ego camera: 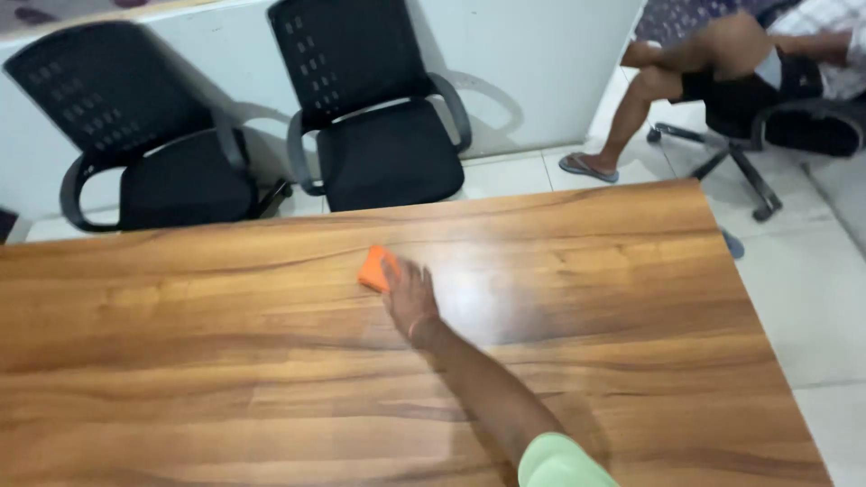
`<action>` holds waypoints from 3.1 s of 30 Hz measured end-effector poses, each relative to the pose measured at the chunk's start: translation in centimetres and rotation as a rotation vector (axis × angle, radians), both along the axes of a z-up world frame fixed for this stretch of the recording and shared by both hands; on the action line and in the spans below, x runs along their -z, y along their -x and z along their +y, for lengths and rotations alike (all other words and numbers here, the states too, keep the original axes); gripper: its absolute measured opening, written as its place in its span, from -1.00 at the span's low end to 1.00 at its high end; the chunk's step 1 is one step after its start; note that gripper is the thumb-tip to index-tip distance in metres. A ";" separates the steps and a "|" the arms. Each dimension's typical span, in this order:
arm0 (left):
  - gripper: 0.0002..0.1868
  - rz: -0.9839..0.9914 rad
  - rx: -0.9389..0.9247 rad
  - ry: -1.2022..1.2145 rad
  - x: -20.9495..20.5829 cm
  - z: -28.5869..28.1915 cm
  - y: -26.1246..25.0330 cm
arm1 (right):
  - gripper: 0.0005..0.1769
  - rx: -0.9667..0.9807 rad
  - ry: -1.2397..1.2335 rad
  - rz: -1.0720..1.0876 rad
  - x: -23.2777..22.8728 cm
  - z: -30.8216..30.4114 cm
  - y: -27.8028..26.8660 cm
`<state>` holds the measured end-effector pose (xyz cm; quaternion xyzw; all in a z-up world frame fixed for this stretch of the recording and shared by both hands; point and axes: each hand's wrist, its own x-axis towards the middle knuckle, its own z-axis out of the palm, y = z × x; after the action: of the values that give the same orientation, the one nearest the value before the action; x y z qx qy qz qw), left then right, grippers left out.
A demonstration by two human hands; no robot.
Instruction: The person cleans a large wooden table with a cloth and then wipes individual plates and a bowl from a basket.
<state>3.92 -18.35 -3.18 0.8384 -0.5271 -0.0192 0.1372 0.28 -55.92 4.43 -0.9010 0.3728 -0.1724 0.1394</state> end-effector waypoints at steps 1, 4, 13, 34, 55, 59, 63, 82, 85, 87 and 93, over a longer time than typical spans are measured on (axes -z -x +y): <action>0.01 0.018 -0.014 0.009 -0.4 -0.8 0.4 | -0.10 -0.055 -0.011 0.029 -0.5 2.1 -0.2; 0.01 0.070 -0.039 0.013 -3.5 -2.2 1.8 | -0.16 -0.145 -0.041 0.020 -0.4 8.3 2.3; -0.10 0.125 0.005 -0.217 -7.8 -16.1 1.8 | -0.16 0.369 -0.075 0.051 0.2 6.4 19.2; -0.16 0.253 0.926 -0.317 -3.2 1.8 26.8 | -0.28 1.126 0.088 0.326 -0.7 31.9 52.9; -0.18 0.233 0.763 -0.456 -13.9 9.8 28.9 | -0.15 1.189 0.030 0.125 1.9 47.3 58.7; -0.20 0.201 0.782 -0.429 -13.4 11.9 27.3 | -0.12 0.672 -0.077 0.179 -0.2 52.1 48.9; -0.16 0.250 0.797 -0.443 -12.9 14.1 24.8 | -0.14 0.607 -0.159 0.155 -1.9 52.5 48.6; -0.15 0.254 0.549 -0.410 -11.8 30.9 0.9 | -0.12 0.505 -0.305 0.198 -4.3 62.5 23.2; -0.13 0.273 0.532 -0.511 -12.9 31.9 0.8 | -0.17 0.875 -0.238 0.050 -6.3 58.5 24.5; -0.12 0.304 0.500 -0.470 -12.1 32.5 1.0 | -0.15 0.884 -0.050 -0.033 -4.3 57.5 23.0; -0.19 0.417 0.198 -0.166 -9.3 35.4 0.2 | -0.17 0.374 -0.223 -0.141 2.2 63.1 8.1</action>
<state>3.71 17.04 6.17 0.7689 -0.5637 -0.2484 0.1712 -7.80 7.16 2.19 -0.7811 0.5392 -0.2156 0.2295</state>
